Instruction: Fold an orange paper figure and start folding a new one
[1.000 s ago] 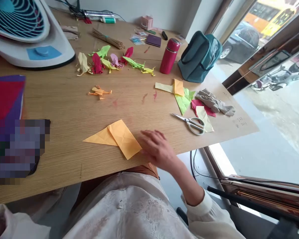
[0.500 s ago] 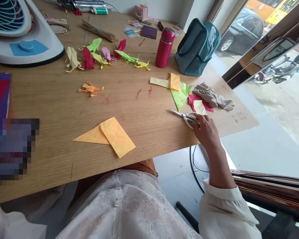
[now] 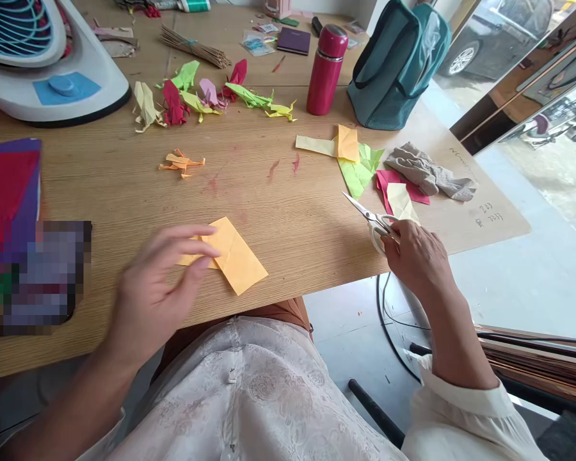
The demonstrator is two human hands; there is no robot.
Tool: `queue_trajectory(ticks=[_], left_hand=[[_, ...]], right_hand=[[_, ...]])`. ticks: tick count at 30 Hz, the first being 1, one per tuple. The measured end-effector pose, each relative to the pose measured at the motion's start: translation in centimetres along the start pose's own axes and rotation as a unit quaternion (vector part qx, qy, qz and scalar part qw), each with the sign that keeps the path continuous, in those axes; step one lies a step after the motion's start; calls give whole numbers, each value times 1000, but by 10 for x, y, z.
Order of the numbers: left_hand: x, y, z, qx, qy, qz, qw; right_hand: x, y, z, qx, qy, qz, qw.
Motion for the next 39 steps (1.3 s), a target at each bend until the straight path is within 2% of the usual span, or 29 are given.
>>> queue_trajectory(ticks=[3, 5, 6, 8, 11, 12, 15, 16, 18, 22, 26, 30, 39], left_hand=[[-4, 14, -37, 31, 59, 14, 998], [-10, 27, -61, 95, 114, 56, 987], [-13, 32, -70, 112, 136, 71, 982], [-17, 36, -81, 144, 161, 94, 972], [-20, 36, -85, 162, 191, 103, 963], [-21, 35, -85, 161, 199, 100, 961], [-21, 33, -85, 147, 206, 94, 963], [-21, 32, -86, 141, 206, 93, 964], [-21, 31, -87, 130, 210, 95, 964], [-19, 25, -91, 125, 227, 102, 960], [-18, 17, -92, 131, 238, 102, 957], [-20, 12, -94, 135, 244, 95, 955], [-23, 5, -94, 152, 252, 85, 952]], right_hand=[[-25, 17, 17, 84, 43, -15, 995], [-46, 33, 19, 190, 131, -22, 973], [-59, 44, 14, 250, 221, -19, 942], [-86, 64, 1, 352, 370, -27, 859], [-130, 89, -24, 455, 559, -50, 692], [-142, 95, -32, 476, 600, -49, 642], [-165, 104, -47, 537, 638, -22, 551], [-169, 105, -49, 547, 646, -15, 533], [-175, 106, -53, 545, 661, -1, 516], [-177, 106, -60, 534, 676, 15, 508], [-182, 109, -75, 554, 684, 38, 472], [-188, 111, -86, 578, 679, 33, 451], [-194, 118, -86, 654, 652, -30, 383]])
Point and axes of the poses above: each hand's wrist, its own x-axis towards the middle knuckle, its own z-axis out of the back of the hand, y = z × x, the point moved 5 cm from there along x, towards the middle knuckle, and after that the axes turned 14 degrees about -z, right-handed, at the moved point
